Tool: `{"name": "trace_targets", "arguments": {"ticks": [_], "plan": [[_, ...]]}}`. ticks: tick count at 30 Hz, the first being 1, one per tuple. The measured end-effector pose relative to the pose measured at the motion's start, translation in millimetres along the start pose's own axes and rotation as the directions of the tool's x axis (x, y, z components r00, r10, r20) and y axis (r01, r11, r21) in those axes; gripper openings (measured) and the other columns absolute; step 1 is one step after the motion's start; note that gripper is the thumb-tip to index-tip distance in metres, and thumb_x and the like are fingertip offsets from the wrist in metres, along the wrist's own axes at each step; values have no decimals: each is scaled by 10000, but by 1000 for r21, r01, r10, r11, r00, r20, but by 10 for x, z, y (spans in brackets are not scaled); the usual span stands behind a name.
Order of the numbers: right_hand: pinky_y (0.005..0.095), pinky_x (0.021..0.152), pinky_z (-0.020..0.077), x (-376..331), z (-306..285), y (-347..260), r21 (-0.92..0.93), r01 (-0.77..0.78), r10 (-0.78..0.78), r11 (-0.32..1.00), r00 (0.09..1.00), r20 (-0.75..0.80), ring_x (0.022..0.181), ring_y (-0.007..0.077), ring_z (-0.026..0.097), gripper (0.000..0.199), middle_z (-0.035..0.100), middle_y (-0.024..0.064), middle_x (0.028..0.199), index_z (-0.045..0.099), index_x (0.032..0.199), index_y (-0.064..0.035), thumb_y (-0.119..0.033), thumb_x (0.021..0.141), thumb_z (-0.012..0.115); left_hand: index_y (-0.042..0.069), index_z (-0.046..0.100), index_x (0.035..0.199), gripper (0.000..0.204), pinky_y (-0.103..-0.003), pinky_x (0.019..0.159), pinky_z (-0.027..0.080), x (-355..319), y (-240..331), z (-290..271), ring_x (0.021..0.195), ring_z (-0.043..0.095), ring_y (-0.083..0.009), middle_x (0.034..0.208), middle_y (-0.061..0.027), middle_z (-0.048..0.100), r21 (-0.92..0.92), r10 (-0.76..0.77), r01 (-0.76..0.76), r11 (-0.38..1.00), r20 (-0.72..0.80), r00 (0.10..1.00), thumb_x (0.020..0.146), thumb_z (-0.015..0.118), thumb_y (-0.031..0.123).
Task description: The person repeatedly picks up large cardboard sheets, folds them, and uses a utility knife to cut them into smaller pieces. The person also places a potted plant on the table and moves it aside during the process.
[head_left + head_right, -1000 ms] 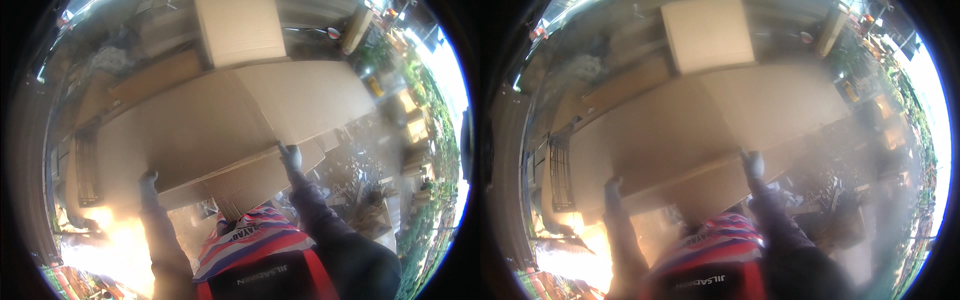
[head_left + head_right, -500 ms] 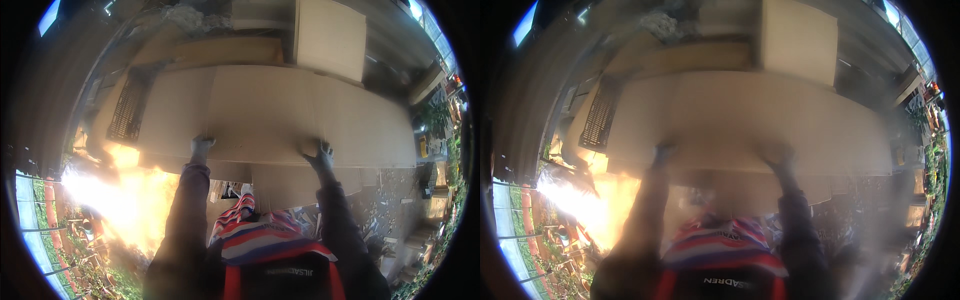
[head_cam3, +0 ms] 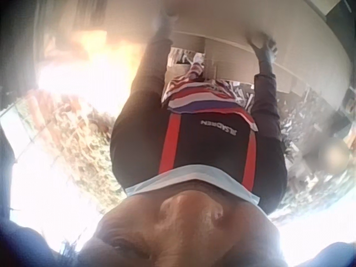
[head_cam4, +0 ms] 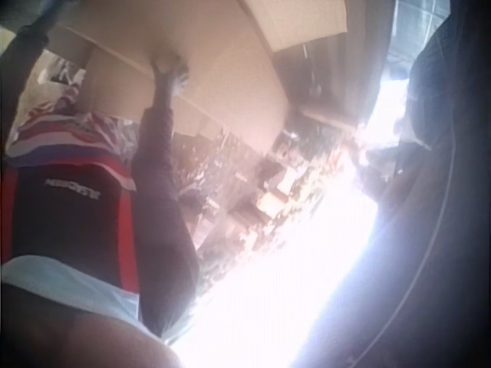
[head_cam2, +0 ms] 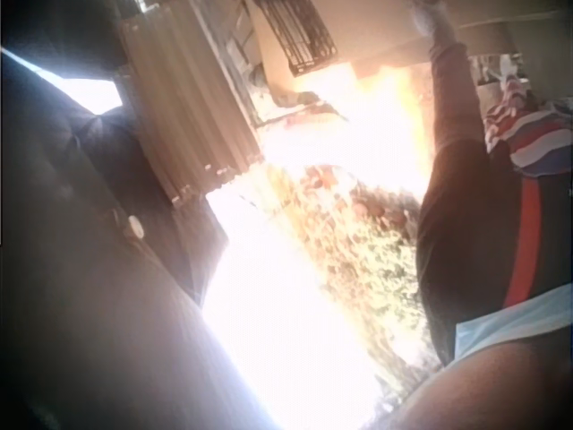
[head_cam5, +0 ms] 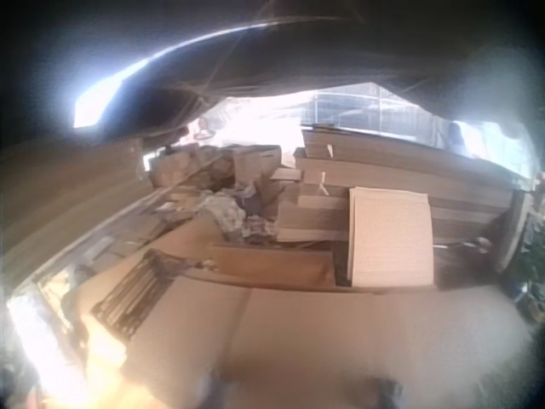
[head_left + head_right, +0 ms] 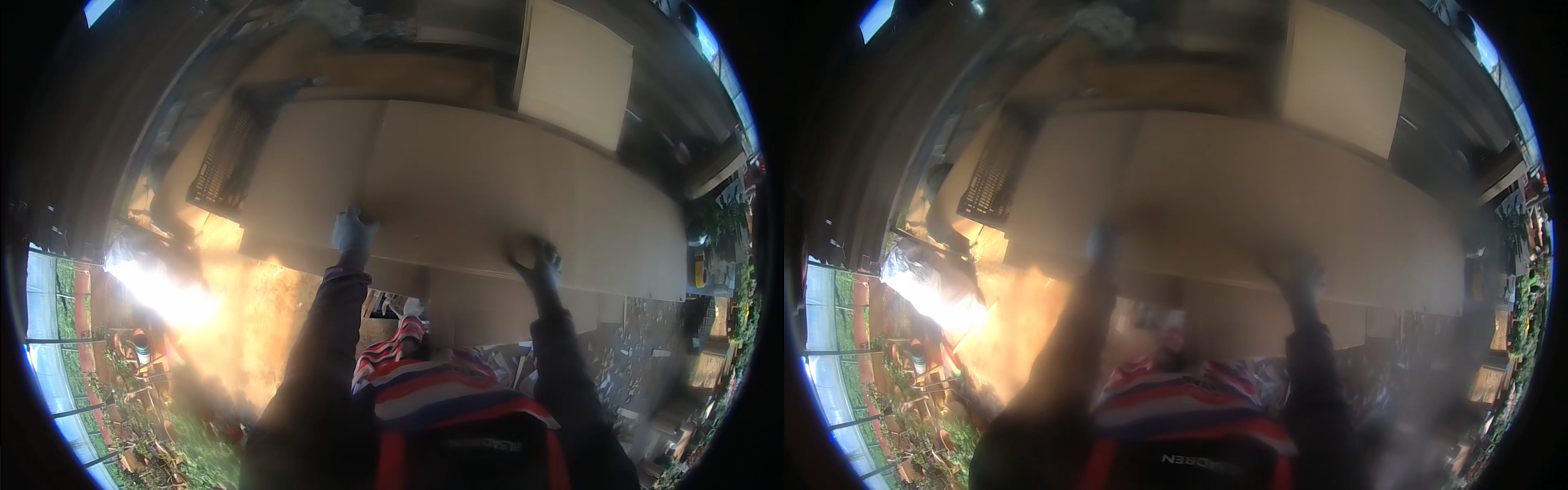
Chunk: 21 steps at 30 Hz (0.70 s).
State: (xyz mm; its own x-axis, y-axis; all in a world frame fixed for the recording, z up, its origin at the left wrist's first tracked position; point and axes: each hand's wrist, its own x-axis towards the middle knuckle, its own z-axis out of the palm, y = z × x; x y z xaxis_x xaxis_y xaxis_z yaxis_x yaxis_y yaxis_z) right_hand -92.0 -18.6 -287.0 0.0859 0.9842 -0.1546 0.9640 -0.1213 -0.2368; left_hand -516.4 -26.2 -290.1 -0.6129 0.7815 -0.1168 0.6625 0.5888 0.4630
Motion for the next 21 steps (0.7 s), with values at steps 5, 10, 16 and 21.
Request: {"name": "trace_targets", "arguments": {"ticks": [5, 10, 16, 21], "plan": [[548, 1039, 353, 100, 234, 170, -56, -92, 92, 994, 996, -8, 1308, 427, 349, 895, 356, 167, 1447, 376, 1421, -208, -611, 707, 737, 84, 647, 1092, 578, -418, 854, 519, 466, -102, 28, 998, 648, -313, 1061, -145, 675, -126, 173, -172, 977, -1, 985, 602, 858, 305], [533, 1061, 339, 178, 299, 192, -167, -87, 91, 982, 996, 13, 1322, 418, 345, 913, 364, 154, 1458, 364, 1430, -204, -576, 698, 763, 112, 649, 1086, 573, -429, 839, 520, 916, -212, 213, 993, 652, -315, 1057, -114, 683, -139, 191, -160, 977, 255, 948, 584, 863, 288], [487, 1090, 323, 248, 393, 346, -91, 98, -101, 991, 994, -36, 1357, 356, 335, 940, 365, 165, 1474, 343, 1446, -191, -562, 695, 770, 126, 646, 1086, 537, -449, 817, 518, 702, -143, 182, 1005, 655, -324, 1065, -114, 691, -104, 72, -53, 993, 182, 981, 631, 816, 353], [493, 1102, 310, 278, 409, 331, 418, 107, -96, 902, 994, -46, 1379, 378, 296, 1028, 330, 179, 1496, 304, 1472, -151, -627, 676, 749, 112, 637, 1125, 550, -464, 823, 514, 372, 9, 50, 1004, 652, -337, 1053, -139, 689, -135, 3, 7, 991, 72, 997, 679, 750, 413]]}}
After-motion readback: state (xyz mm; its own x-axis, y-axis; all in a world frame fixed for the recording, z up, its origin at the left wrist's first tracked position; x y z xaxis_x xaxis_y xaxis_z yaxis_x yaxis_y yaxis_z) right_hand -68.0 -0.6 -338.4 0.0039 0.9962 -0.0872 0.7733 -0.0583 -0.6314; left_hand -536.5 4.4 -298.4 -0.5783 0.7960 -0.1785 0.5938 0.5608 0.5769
